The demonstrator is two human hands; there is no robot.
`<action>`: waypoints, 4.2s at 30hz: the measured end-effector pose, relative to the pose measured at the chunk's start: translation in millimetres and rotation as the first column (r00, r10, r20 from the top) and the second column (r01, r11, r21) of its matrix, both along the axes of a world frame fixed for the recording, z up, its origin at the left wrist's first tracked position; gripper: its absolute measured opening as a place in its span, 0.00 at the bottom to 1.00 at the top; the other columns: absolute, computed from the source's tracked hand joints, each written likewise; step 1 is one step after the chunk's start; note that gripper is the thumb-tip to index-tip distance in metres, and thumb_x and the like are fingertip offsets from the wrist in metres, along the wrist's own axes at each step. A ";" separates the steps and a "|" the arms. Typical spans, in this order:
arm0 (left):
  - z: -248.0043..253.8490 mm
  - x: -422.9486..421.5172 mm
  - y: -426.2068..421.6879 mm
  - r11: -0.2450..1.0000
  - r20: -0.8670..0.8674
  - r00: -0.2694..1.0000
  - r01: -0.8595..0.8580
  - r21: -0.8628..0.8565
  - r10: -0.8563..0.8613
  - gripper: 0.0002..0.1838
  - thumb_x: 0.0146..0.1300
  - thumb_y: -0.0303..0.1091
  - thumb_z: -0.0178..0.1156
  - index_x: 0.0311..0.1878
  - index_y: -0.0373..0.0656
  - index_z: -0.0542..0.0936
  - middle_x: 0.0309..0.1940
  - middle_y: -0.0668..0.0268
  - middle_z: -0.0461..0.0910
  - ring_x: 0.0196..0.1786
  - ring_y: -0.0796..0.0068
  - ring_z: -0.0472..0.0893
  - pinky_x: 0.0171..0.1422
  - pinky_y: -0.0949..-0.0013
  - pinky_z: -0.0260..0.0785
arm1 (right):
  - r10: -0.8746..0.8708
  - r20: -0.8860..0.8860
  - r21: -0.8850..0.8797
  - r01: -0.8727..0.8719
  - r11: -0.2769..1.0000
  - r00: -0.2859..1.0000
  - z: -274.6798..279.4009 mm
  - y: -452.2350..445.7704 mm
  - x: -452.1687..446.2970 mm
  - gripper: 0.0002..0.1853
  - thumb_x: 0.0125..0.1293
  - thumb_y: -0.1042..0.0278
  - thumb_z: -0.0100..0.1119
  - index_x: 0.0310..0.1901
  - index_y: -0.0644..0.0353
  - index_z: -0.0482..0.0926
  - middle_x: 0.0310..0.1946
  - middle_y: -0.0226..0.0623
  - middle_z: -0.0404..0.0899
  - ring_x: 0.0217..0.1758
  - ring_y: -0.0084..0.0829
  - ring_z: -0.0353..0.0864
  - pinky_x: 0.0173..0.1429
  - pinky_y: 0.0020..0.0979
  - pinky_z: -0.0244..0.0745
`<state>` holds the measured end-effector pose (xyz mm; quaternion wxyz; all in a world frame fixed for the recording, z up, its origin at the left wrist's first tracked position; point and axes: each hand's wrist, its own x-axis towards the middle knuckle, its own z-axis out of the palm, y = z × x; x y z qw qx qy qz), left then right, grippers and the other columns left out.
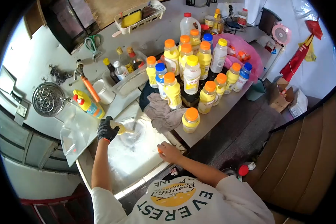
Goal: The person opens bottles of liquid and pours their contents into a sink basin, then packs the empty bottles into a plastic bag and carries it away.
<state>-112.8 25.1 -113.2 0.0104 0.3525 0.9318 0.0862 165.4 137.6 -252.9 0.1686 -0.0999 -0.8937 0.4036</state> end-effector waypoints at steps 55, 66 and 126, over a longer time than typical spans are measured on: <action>-8.2 11.0 -33.9 0.962 0.143 0.985 -0.054 -0.269 0.095 0.41 0.34 0.52 0.69 0.53 0.43 0.69 0.45 0.52 0.75 0.50 0.55 0.75 0.54 0.61 0.67 | 0.024 0.009 0.037 -0.025 0.999 1.000 -2.2 0.7 -0.6 0.17 0.52 0.69 0.57 0.45 0.58 0.69 0.37 0.43 0.67 0.41 0.42 0.72 0.43 0.38 0.71; -83.0 8.8 -139.3 0.375 0.964 0.265 -0.895 0.241 0.012 0.19 0.51 0.44 0.64 0.45 0.51 0.71 0.37 0.67 0.75 0.43 0.67 0.73 0.42 0.63 0.71 | 0.054 -0.009 -0.384 -0.053 0.922 0.998 25.6 12.7 -31.0 0.19 0.53 0.65 0.63 0.44 0.63 0.70 0.34 0.41 0.77 0.31 0.31 0.78 0.36 0.28 0.74; -84.7 86.4 -108.0 0.073 0.629 0.143 -0.949 0.305 -0.764 0.22 0.62 0.48 0.43 0.46 0.39 0.73 0.41 0.56 0.77 0.46 0.60 0.76 0.52 0.59 0.69 | 0.150 -0.295 0.269 -0.068 0.961 0.944 175.6 -27.2 -43.7 0.17 0.60 0.51 0.51 0.35 0.59 0.65 0.19 0.39 0.73 0.21 0.38 0.75 0.23 0.34 0.69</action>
